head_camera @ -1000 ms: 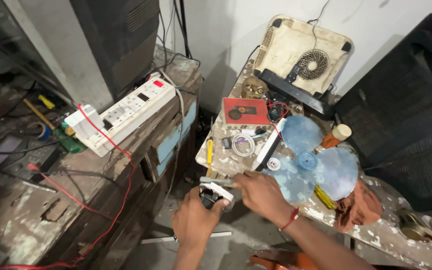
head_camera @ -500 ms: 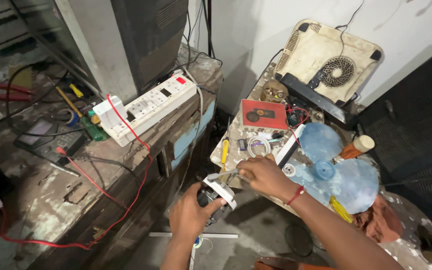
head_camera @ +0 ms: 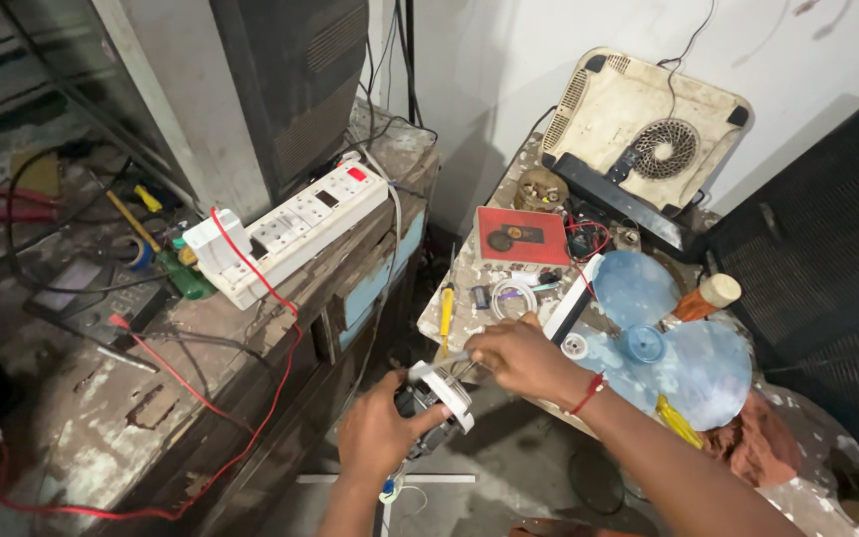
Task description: The person works on a pedestal fan motor, holding the white fan housing with one hand while using a screwdriver to loosen and remove screws from the motor assembly. They reposition the fan head repeatedly to access different screws and manipulate the motor windings and wiring by hand.
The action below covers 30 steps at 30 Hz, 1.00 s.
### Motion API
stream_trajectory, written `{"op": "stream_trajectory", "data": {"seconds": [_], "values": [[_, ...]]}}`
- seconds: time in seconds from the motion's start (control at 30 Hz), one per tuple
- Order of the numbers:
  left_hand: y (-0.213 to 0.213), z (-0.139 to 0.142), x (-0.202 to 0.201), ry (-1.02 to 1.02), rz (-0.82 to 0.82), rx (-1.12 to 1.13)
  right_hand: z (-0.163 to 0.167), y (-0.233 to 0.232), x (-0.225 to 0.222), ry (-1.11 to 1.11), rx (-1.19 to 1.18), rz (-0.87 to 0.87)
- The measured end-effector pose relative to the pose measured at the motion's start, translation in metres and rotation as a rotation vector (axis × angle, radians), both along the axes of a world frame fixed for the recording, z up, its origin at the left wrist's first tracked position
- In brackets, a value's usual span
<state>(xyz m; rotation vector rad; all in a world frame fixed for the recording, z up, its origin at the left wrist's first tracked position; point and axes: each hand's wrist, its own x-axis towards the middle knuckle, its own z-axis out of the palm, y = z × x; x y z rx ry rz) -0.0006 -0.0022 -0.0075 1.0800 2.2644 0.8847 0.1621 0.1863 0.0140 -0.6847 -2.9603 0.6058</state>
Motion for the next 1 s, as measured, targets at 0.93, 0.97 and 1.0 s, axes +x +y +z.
{"op": "stream_trajectory", "data": {"seconds": [0.93,0.97,1.0], "values": [[0.006,-0.013,-0.017,-0.063,-0.097,0.002,0.002,-0.007,0.017,0.008,-0.038,-0.15],[0.006,-0.015,-0.016,-0.064,-0.093,-0.019,0.004,-0.008,0.018,-0.017,0.033,-0.184],[0.006,-0.017,-0.015,-0.064,-0.09,-0.041,0.004,-0.009,0.019,-0.041,0.102,-0.218]]}}
